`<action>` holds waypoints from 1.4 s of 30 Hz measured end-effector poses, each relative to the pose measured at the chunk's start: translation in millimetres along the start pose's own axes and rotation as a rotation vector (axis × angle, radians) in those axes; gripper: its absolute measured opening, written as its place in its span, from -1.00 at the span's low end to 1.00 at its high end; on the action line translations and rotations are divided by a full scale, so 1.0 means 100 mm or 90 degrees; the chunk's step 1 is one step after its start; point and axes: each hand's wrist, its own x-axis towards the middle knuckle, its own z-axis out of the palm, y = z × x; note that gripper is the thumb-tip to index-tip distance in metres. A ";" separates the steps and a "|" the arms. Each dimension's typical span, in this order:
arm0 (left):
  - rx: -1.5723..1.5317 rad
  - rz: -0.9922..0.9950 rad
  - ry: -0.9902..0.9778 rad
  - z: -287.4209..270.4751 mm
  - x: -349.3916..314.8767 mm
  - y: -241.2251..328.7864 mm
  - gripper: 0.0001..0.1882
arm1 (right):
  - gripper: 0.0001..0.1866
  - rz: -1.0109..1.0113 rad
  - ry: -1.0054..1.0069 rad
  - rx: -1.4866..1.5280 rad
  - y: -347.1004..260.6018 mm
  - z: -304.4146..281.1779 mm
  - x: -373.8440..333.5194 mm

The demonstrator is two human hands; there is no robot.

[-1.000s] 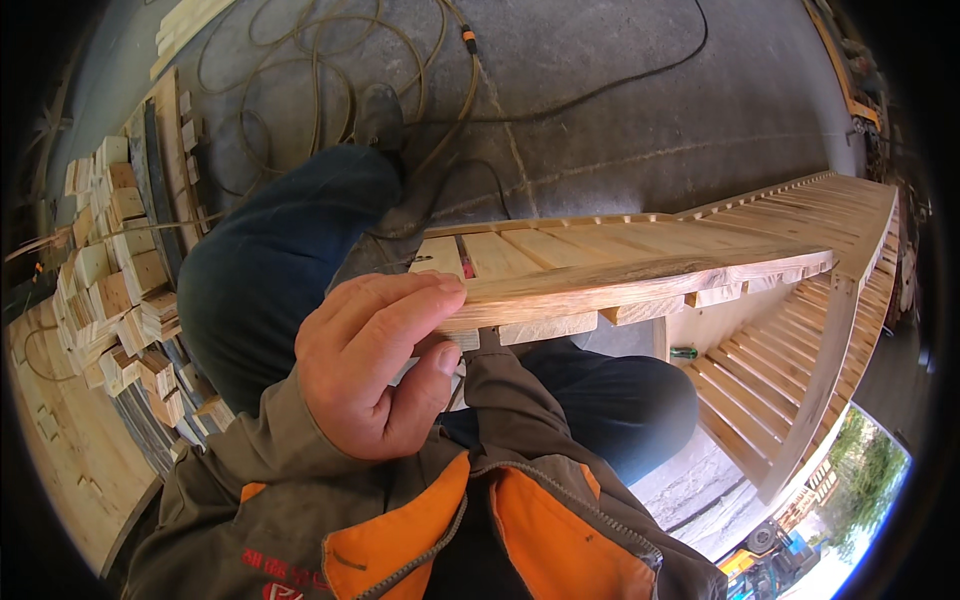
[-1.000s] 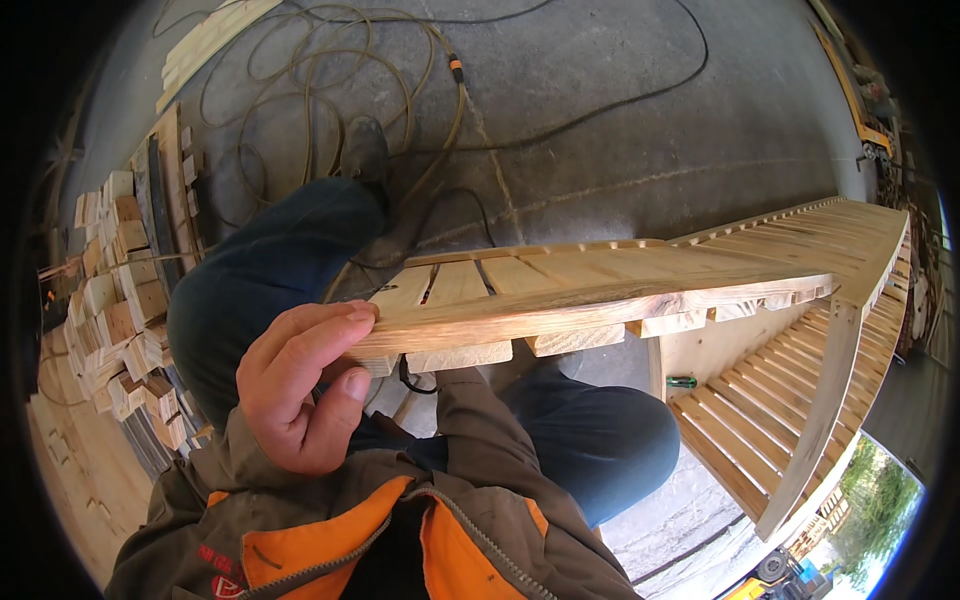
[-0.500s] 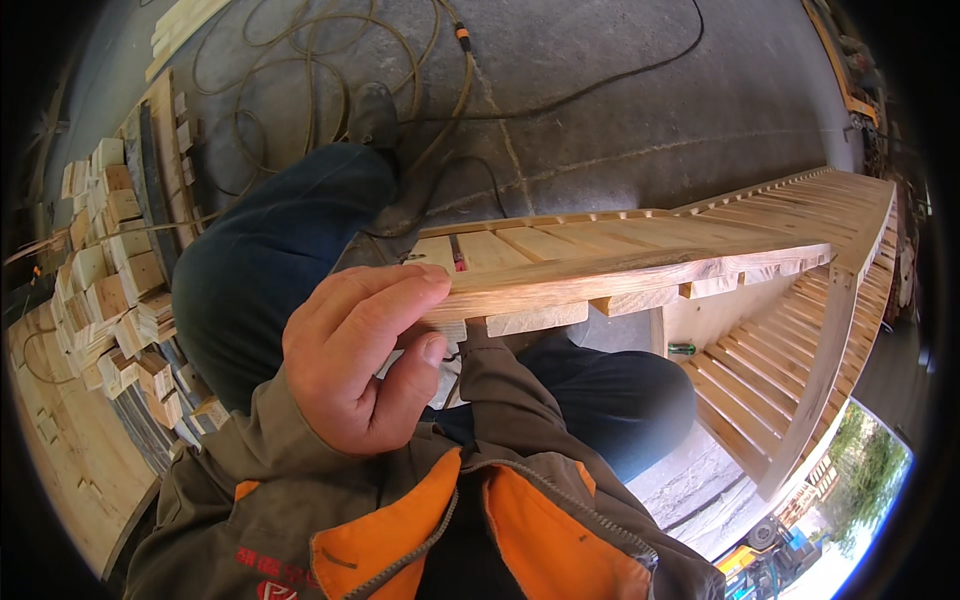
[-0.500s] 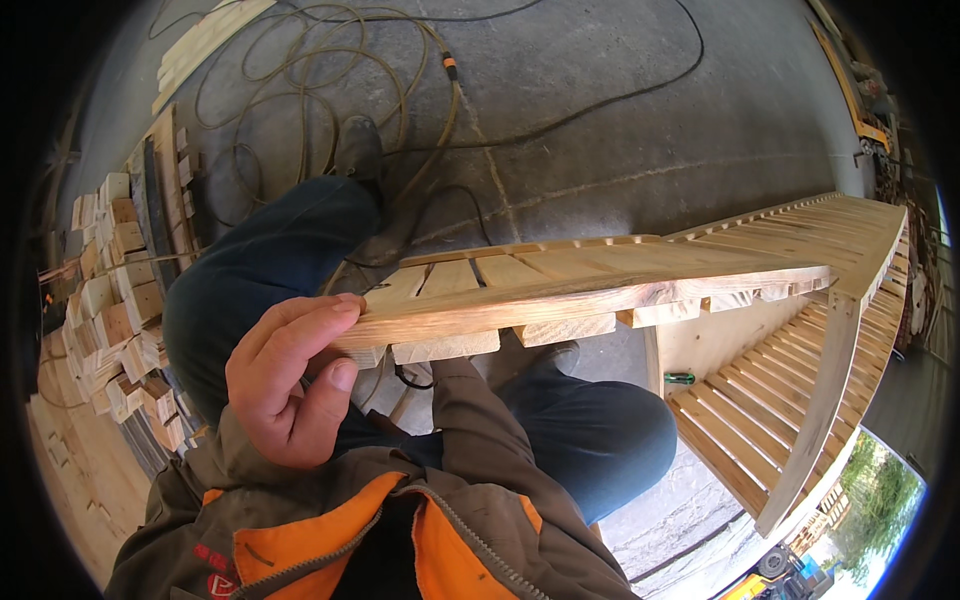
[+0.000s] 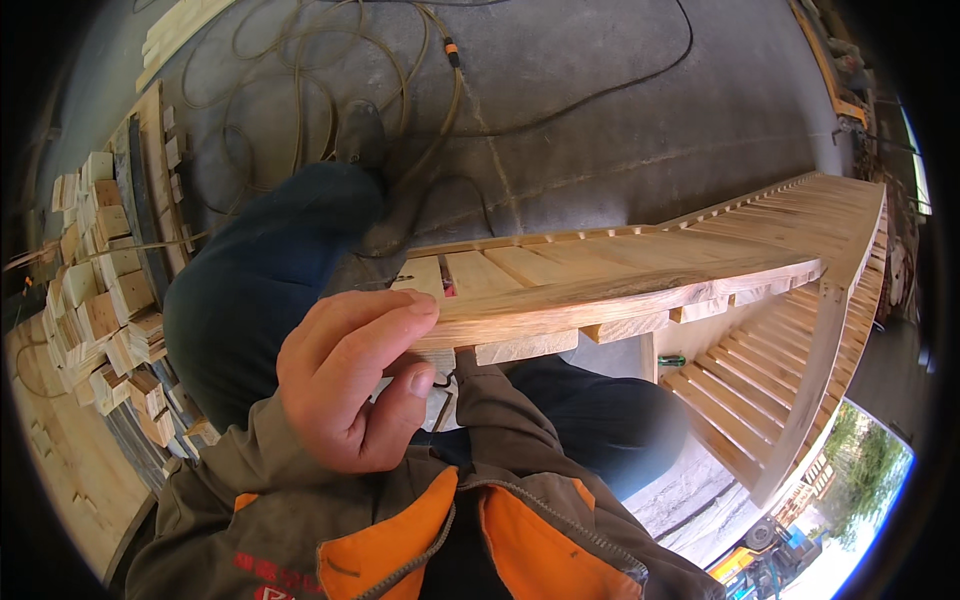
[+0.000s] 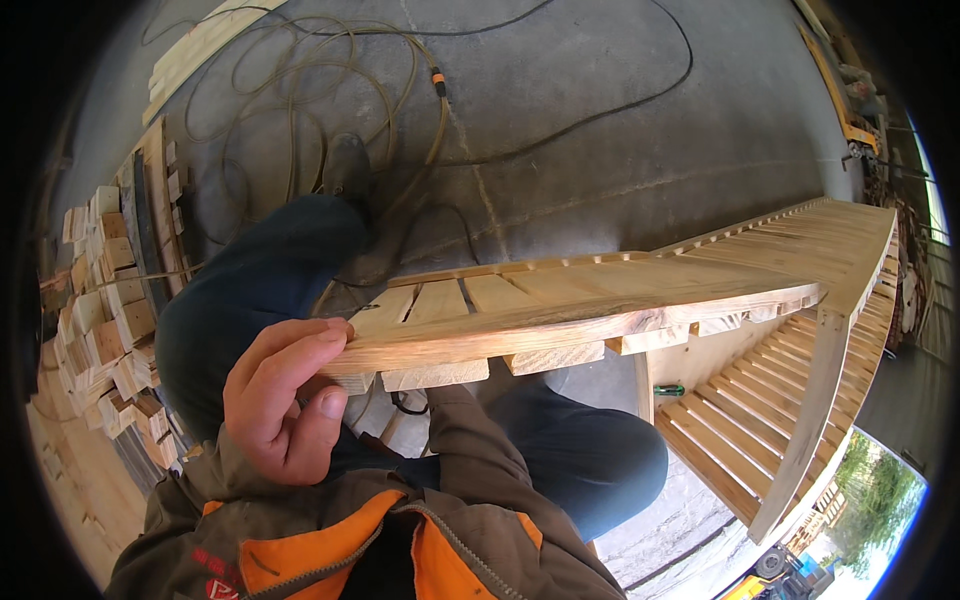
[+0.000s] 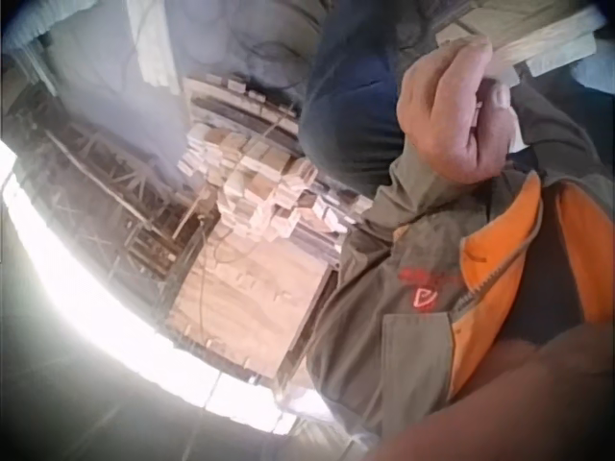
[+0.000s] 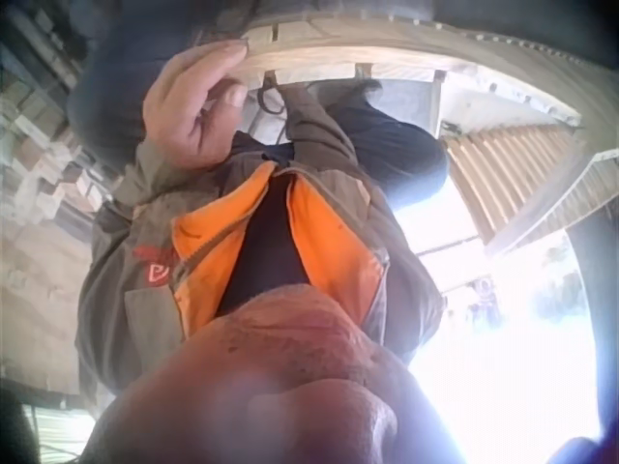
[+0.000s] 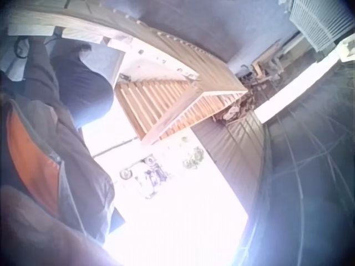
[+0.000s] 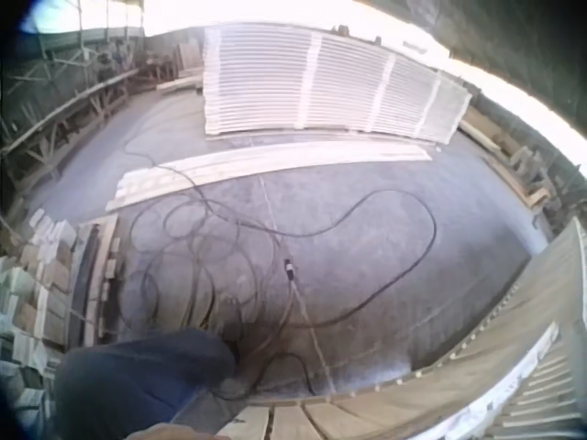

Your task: The person uses a red electric sander to smooth the surface of a curved wooden structure. They then use a green utility knife to trim or clean the edges of the wooden slats.

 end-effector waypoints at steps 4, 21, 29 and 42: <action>-0.010 0.048 0.005 0.01 0.05 -0.08 -0.59 | -0.40 0.015 -0.002 0.006 0.05 0.00 -0.02; -0.059 0.046 -0.031 -0.01 0.00 -0.11 -0.64 | -0.37 -0.124 0.102 0.110 -0.13 0.10 -0.06; -0.063 0.060 -0.013 0.18 -0.11 0.09 -0.68 | -0.46 -0.045 0.070 0.078 -0.21 -0.21 -0.46; 0.003 0.106 0.020 0.02 -0.31 0.43 -0.72 | -0.47 -0.058 -0.041 0.101 -0.46 -0.27 -0.96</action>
